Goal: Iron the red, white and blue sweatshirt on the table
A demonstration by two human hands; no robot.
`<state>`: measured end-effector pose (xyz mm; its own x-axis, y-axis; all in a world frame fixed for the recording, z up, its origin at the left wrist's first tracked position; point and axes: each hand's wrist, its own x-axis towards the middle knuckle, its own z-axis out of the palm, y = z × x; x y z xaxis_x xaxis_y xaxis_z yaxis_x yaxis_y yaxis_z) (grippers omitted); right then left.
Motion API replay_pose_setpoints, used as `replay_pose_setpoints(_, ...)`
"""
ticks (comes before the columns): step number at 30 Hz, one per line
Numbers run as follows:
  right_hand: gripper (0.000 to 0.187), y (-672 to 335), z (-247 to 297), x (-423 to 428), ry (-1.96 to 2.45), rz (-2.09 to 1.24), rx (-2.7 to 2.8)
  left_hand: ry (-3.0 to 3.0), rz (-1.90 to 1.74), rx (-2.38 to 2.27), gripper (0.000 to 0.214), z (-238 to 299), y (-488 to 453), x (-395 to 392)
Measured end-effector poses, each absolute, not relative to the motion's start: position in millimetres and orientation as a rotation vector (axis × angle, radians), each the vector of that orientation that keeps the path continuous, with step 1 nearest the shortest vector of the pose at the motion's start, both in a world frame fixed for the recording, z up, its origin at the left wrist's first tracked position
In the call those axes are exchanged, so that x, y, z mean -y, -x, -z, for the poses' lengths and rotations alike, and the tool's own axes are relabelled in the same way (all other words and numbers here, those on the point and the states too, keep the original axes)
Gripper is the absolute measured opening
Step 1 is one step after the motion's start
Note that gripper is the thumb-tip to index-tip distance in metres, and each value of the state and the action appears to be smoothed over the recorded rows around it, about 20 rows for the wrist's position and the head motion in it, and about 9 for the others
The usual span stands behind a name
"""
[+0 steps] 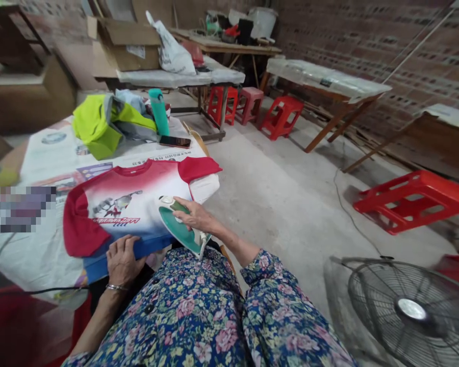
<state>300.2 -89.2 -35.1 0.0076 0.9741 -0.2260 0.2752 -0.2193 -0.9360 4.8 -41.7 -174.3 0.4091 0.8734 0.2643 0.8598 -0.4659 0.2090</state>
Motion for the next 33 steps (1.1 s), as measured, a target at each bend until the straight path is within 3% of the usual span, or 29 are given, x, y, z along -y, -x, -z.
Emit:
replay_pose_setpoints(8,0.058,-314,29,41,1.599,-1.075,1.162,-2.601,-0.425,-1.608,0.052,157,-6,49)
replay_pose_setpoints(11,0.054,-315,32,21,1.56,-1.059,1.17,-2.515,-0.277,-1.628,0.043,133,-20,37)
replay_pose_setpoints(14,0.052,-313,36,8,1.548,-1.057,1.194,-2.421,-0.226,-1.586,0.026,107,-47,2)
replay_pose_setpoints(19,0.047,-309,34,-2,1.603,-1.022,1.26,-2.356,-0.309,-1.702,0.041,76,-98,-92)
replay_pose_setpoints(24,0.057,-302,23,-20,1.68,-1.009,1.264,-2.311,-0.266,-1.795,0.057,72,-123,-167)
replay_pose_setpoints(33,0.064,-293,10,-47,1.688,-1.094,1.267,-2.443,0.188,-1.738,0.059,69,-123,-239)
